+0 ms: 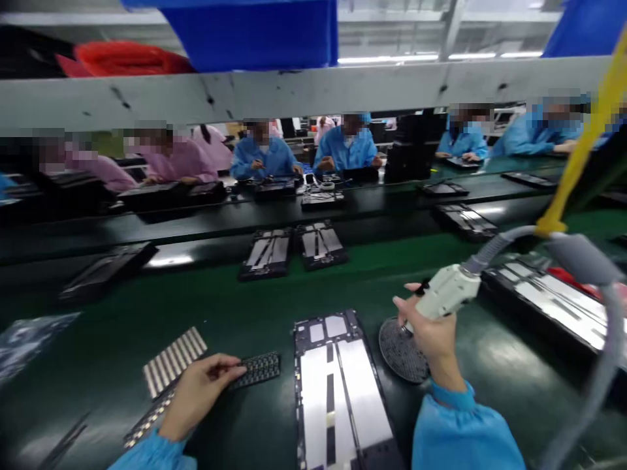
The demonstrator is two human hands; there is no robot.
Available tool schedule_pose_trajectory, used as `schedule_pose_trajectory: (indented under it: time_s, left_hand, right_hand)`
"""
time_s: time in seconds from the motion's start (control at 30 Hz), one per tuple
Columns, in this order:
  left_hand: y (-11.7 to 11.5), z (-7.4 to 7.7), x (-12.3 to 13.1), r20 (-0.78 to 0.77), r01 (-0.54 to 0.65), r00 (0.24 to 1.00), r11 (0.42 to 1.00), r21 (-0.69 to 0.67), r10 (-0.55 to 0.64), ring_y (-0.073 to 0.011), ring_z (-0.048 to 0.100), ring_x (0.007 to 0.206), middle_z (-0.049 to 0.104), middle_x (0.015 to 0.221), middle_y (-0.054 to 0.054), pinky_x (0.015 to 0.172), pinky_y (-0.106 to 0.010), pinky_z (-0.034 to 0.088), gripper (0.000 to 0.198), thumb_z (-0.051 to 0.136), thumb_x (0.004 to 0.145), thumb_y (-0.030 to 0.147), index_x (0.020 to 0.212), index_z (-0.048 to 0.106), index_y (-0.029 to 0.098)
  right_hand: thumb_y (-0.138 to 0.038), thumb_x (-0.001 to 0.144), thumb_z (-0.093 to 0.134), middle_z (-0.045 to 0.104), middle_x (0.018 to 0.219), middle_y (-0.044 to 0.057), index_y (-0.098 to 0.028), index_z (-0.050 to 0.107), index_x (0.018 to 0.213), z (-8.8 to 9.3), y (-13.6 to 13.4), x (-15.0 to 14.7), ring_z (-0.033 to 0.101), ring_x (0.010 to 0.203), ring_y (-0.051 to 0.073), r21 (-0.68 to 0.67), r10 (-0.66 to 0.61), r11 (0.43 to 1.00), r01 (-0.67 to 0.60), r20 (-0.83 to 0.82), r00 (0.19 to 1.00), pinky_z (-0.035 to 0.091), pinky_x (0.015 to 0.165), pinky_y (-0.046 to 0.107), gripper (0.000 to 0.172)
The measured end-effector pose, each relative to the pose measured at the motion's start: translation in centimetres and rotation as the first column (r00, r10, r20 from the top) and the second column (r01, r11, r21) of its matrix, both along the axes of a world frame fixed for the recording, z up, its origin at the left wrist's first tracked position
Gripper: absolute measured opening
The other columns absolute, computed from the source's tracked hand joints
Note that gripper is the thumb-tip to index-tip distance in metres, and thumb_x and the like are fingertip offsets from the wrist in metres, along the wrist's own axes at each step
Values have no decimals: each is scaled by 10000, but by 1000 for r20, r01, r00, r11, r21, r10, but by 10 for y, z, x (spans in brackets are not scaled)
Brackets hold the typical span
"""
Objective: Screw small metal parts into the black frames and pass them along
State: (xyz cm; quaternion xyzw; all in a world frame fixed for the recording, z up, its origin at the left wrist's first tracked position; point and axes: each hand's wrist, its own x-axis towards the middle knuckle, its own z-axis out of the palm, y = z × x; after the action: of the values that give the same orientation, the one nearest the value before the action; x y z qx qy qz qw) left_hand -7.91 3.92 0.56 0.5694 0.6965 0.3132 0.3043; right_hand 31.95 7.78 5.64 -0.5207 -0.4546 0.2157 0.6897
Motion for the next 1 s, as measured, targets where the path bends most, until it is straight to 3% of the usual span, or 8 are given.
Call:
schedule_pose_trajectory:
  time_s: [0.07,0.17,0.33,0.53,0.67,0.77,0.87,1.0]
  left_hand:
    - [-1,0,1,-159,25,987,999,42,-18,-196,595,549,640,546,1,541,-277,444,353,637,661,556,671,710,210]
    - [-6,2,5,-297,85,954,978,192,-25,-203,645,603,695,638,-7,566,-271,494,340,595,721,555,640,704,243]
    - [-16,1,25,-294,126,956,883,451,14,-186,696,713,743,813,-16,657,-247,561,325,580,818,522,739,722,241]
    - [-17,-12,48,-361,328,917,833,446,-168,-178,725,769,761,862,0,738,-241,587,260,558,876,432,856,749,257]
    - [-13,-18,41,-417,292,905,834,468,-83,-185,726,767,760,884,-15,746,-260,596,282,544,884,431,899,747,237]
    - [-15,-17,39,-413,303,909,761,574,-50,-166,723,779,754,890,-9,747,-231,586,230,570,884,381,914,737,227]
    - [-20,-14,50,-401,349,911,698,625,-97,-128,709,725,741,854,2,706,-181,569,171,585,886,317,913,724,220]
    - [-27,-12,71,-371,401,905,709,580,-208,-103,671,636,708,772,-1,623,-157,547,181,536,911,263,885,705,202]
  right_hand:
    - [-297,672,792,556,446,-68,-188,579,883,-12,10,8,510,377,142,-2,-7,1000,7,-81,997,435,444,290,319]
    - [-287,670,783,552,439,-66,-178,561,857,-24,21,11,501,367,134,-10,-3,1000,2,-112,994,420,429,281,310]
    - [-280,683,761,560,441,-65,-153,596,938,-24,28,6,513,390,137,-48,23,999,-26,-76,997,449,481,295,330]
    - [-301,668,751,556,431,-62,-151,605,926,-24,28,5,515,386,142,-104,26,994,-30,-44,999,445,476,298,332]
    - [-301,660,747,555,421,-54,-158,591,886,-27,29,5,513,381,143,-122,27,992,-32,-41,999,439,463,296,310]
    - [-314,659,748,553,422,-56,-166,579,883,-29,29,5,514,377,144,-122,32,992,-37,-45,998,442,455,295,317]
    - [-316,664,748,548,418,-62,-167,578,910,-30,29,6,509,375,140,-116,42,992,-46,-41,998,445,459,292,334]
    - [-311,671,741,556,425,-56,-164,586,915,-30,28,6,513,384,142,-113,46,992,-49,-24,999,453,465,294,325]
